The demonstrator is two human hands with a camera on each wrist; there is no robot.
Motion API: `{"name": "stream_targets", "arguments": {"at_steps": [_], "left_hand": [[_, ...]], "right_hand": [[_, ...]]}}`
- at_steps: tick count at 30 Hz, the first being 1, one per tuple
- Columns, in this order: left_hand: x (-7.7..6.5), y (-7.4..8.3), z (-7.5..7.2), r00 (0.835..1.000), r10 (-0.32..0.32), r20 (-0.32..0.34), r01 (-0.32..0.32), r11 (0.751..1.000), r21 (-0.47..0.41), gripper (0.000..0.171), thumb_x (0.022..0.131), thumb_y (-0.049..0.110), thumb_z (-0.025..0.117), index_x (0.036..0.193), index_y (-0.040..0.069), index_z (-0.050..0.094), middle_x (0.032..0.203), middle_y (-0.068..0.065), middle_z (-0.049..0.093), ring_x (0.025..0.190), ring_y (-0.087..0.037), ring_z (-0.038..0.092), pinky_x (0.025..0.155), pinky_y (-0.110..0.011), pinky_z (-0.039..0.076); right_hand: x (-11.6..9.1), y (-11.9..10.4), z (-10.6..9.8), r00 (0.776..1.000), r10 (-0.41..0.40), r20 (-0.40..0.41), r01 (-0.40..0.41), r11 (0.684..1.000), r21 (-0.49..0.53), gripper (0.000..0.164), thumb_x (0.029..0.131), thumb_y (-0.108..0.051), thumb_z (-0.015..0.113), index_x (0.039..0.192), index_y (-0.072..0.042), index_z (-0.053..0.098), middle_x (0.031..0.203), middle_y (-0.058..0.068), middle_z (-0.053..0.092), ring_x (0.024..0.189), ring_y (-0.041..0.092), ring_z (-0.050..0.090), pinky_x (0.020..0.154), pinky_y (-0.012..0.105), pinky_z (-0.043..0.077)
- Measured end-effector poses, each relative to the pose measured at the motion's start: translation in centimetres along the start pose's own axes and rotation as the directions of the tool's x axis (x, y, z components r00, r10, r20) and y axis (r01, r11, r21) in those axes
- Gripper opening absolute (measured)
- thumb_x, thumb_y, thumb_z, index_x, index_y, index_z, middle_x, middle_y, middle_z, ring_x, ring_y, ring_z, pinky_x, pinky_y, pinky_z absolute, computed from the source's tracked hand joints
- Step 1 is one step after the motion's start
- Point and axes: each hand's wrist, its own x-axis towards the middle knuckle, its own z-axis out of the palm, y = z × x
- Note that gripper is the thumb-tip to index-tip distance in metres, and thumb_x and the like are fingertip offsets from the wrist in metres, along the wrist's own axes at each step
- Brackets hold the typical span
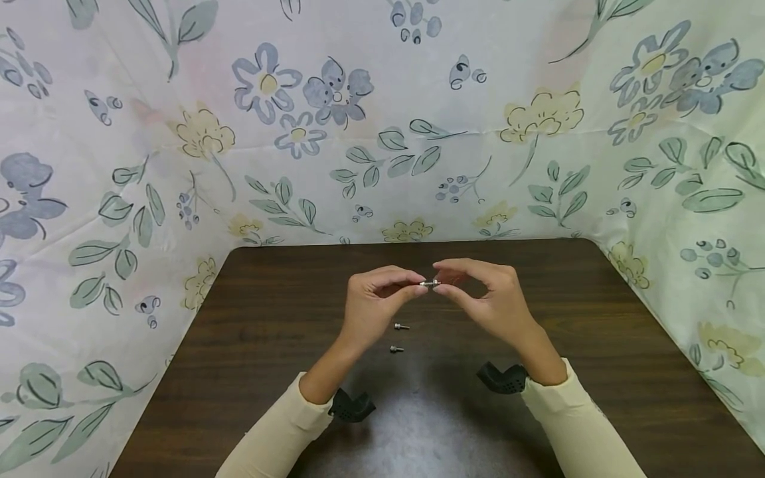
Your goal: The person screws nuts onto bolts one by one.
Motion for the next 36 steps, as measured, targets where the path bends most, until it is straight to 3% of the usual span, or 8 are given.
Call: {"name": "stream_targets", "arguments": {"at_steps": [5,8,11,14,21,32,36], "left_hand": [[-0.01,-0.10,-0.08,1.000,-0.002,0.006,0.002,1.000,0.002,0.011,0.084,-0.005,0.079,0.095,-0.004,0.077,0.090,-0.013,0.075,0.078,-0.021,0.072,0.069,-0.036,0.063],[-0.05,-0.10,-0.07,1.000,-0.004,0.011,0.004,1.000,-0.008,0.011,0.084,-0.005,0.079,0.095,-0.003,0.078,0.091,-0.013,0.075,0.080,-0.022,0.072,0.070,-0.037,0.063],[-0.08,-0.10,-0.09,1.000,-0.006,0.014,0.006,1.000,-0.015,0.012,0.085,-0.005,0.079,0.096,-0.002,0.078,0.091,-0.013,0.075,0.080,-0.023,0.073,0.071,-0.038,0.063],[-0.07,-0.13,-0.08,1.000,-0.003,0.016,0.003,1.000,-0.016,0.012,0.084,-0.005,0.079,0.096,-0.002,0.078,0.091,-0.013,0.075,0.080,-0.023,0.072,0.070,-0.038,0.063],[-0.10,-0.22,0.03,1.000,0.003,0.020,-0.003,1.000,-0.014,0.011,0.084,-0.007,0.078,0.095,-0.005,0.077,0.090,-0.014,0.075,0.079,-0.021,0.072,0.069,-0.038,0.062],[-0.28,-0.16,0.17,0.999,-0.008,0.032,0.008,1.000,-0.012,0.012,0.085,-0.006,0.078,0.096,-0.001,0.078,0.090,-0.012,0.075,0.078,-0.022,0.072,0.069,-0.040,0.062],[-0.24,-0.25,0.21,0.999,-0.007,0.031,0.008,1.000,-0.014,0.012,0.085,-0.007,0.078,0.096,-0.003,0.078,0.090,-0.013,0.075,0.078,-0.022,0.072,0.069,-0.039,0.062]], "right_hand": [[0.12,0.20,-0.20,0.998,-0.063,0.022,0.063,0.998,0.025,0.030,0.091,-0.023,0.078,0.109,0.001,0.075,0.098,0.010,0.076,0.078,0.018,0.071,0.075,0.023,0.059],[0.13,0.25,-0.12,0.996,-0.081,0.035,0.080,0.996,0.027,0.022,0.085,-0.007,0.083,0.105,0.000,0.076,0.097,0.009,0.076,0.078,0.017,0.071,0.075,0.020,0.057],[0.15,0.23,-0.03,0.995,-0.087,0.043,0.086,0.996,0.023,0.034,0.073,0.011,0.085,0.104,-0.002,0.077,0.095,0.007,0.076,0.079,0.017,0.071,0.076,0.018,0.056],[0.16,0.20,0.04,0.995,-0.090,0.040,0.089,0.996,0.019,0.039,0.069,0.015,0.085,0.103,-0.003,0.077,0.095,0.007,0.077,0.079,0.017,0.072,0.076,0.018,0.056],[0.04,0.16,0.33,0.996,-0.078,0.037,0.076,0.996,0.049,0.010,0.090,-0.011,0.079,0.098,-0.006,0.077,0.090,0.005,0.076,0.078,0.016,0.072,0.076,0.019,0.057],[-0.23,0.28,0.71,0.998,-0.041,0.044,0.039,0.998,0.044,0.014,0.098,-0.017,0.071,0.087,-0.010,0.077,0.082,-0.003,0.074,0.073,0.011,0.070,0.070,0.021,0.057],[-0.27,0.16,0.48,0.998,0.003,0.066,-0.005,1.000,0.028,0.013,0.098,-0.019,0.070,0.092,-0.010,0.077,0.086,-0.002,0.075,0.076,0.012,0.071,0.071,0.023,0.058]]}}
